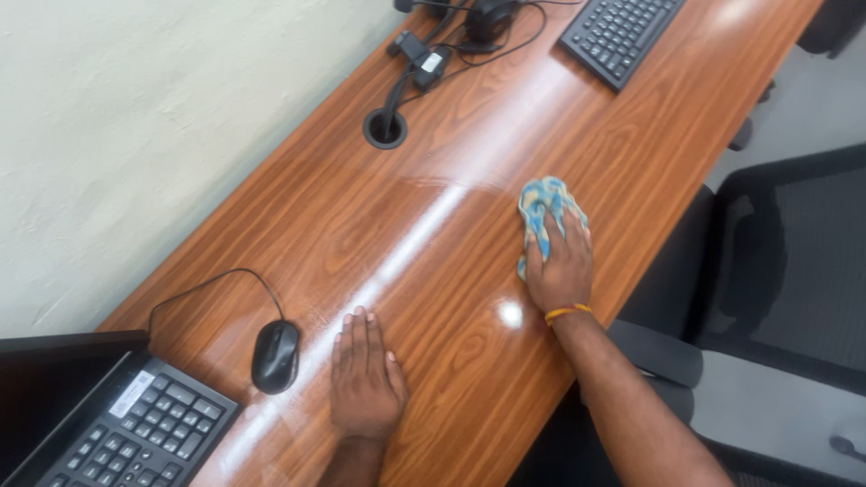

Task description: The person wipes a wooden desk surface and several items on it using a cloth. They clean the desk surface, a computer mouse, a headset, a keyboard, and a monitor screen, moving each item as needed to wipe underneath and around them.

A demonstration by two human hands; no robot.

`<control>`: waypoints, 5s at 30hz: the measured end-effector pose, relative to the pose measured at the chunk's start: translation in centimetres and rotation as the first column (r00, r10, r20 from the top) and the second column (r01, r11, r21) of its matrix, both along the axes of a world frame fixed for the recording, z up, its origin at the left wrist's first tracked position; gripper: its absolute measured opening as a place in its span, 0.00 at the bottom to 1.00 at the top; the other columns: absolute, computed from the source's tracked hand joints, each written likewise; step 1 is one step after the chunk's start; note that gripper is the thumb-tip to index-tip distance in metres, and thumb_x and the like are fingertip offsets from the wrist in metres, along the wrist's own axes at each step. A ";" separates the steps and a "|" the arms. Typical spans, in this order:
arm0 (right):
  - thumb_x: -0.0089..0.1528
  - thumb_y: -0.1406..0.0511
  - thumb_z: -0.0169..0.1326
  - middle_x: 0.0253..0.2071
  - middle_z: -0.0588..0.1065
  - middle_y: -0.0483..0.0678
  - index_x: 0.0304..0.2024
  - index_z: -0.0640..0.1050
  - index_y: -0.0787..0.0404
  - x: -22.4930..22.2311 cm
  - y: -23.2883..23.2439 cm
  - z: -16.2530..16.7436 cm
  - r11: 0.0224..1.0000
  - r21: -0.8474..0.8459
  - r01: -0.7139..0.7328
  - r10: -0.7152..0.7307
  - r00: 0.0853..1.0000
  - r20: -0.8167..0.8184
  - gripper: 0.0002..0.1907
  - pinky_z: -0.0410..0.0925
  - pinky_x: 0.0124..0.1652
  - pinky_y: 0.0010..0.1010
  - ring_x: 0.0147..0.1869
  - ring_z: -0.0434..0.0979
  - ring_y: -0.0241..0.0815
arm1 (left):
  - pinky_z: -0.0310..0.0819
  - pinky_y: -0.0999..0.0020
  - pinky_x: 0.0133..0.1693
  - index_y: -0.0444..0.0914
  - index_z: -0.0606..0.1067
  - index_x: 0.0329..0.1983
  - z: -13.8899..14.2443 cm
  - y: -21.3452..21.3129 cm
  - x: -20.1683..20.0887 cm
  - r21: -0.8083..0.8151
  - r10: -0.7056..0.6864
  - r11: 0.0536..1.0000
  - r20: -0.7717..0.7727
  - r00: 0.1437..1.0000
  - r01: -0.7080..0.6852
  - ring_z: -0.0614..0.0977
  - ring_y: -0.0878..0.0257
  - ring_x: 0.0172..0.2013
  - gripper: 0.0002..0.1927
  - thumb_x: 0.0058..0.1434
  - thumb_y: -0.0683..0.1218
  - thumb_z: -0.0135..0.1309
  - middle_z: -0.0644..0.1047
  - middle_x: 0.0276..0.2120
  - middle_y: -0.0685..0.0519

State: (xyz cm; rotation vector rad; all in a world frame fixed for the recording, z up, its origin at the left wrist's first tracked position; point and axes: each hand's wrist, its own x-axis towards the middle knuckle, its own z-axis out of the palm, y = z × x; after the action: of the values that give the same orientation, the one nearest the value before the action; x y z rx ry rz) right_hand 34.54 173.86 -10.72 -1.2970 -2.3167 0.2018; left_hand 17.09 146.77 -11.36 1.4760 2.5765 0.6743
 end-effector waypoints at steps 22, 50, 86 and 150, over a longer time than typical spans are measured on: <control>0.64 0.55 0.49 0.75 0.59 0.58 0.68 0.68 0.61 -36.8 -6.8 0.1 0.914 -0.175 -0.367 0.378 0.925 0.036 0.32 0.44 0.75 0.48 0.80 0.54 0.55 | 0.46 0.48 0.71 0.27 0.60 0.69 0.0 0.5 -2.5 -0.038 -0.012 0.999 0.077 0.997 0.015 0.59 0.45 0.72 0.31 0.65 0.47 0.42 0.60 0.71 0.37; 0.68 0.57 0.51 0.70 0.68 0.61 0.63 0.75 0.62 8.8 -1.5 -2.0 0.991 0.026 0.130 -0.131 0.991 0.029 0.24 0.54 0.72 0.52 0.75 0.62 0.60 | 0.48 0.48 0.72 0.29 0.62 0.71 0.2 -2.6 2.4 0.044 -0.029 0.999 0.004 1.000 0.029 0.59 0.46 0.73 0.30 0.67 0.46 0.42 0.61 0.72 0.37; 0.67 0.57 0.51 0.70 0.64 0.69 0.69 0.69 0.65 2.6 4.4 -2.2 0.962 0.043 0.271 -0.271 0.963 0.000 0.31 0.53 0.72 0.54 0.75 0.61 0.66 | 0.49 0.47 0.71 0.27 0.61 0.71 1.1 -0.5 1.2 0.025 -0.039 0.999 -0.008 0.999 0.040 0.60 0.43 0.72 0.32 0.65 0.48 0.43 0.62 0.71 0.35; 0.59 0.63 0.56 0.71 0.67 0.59 0.69 0.71 0.61 12.9 -51.0 6.3 0.940 -0.142 -0.311 0.295 0.947 -0.124 0.34 0.54 0.71 0.54 0.74 0.65 0.58 | 0.41 0.47 0.71 0.27 0.62 0.71 3.9 -14.0 6.7 0.039 -0.164 0.986 0.017 0.986 0.163 0.52 0.37 0.74 0.33 0.71 0.55 0.42 0.57 0.74 0.34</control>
State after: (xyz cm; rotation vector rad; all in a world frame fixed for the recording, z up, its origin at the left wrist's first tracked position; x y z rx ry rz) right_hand 47.44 122.86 -4.45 -0.9657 -2.4431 0.5531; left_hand 23.78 132.80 -7.50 1.6607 2.4068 0.7158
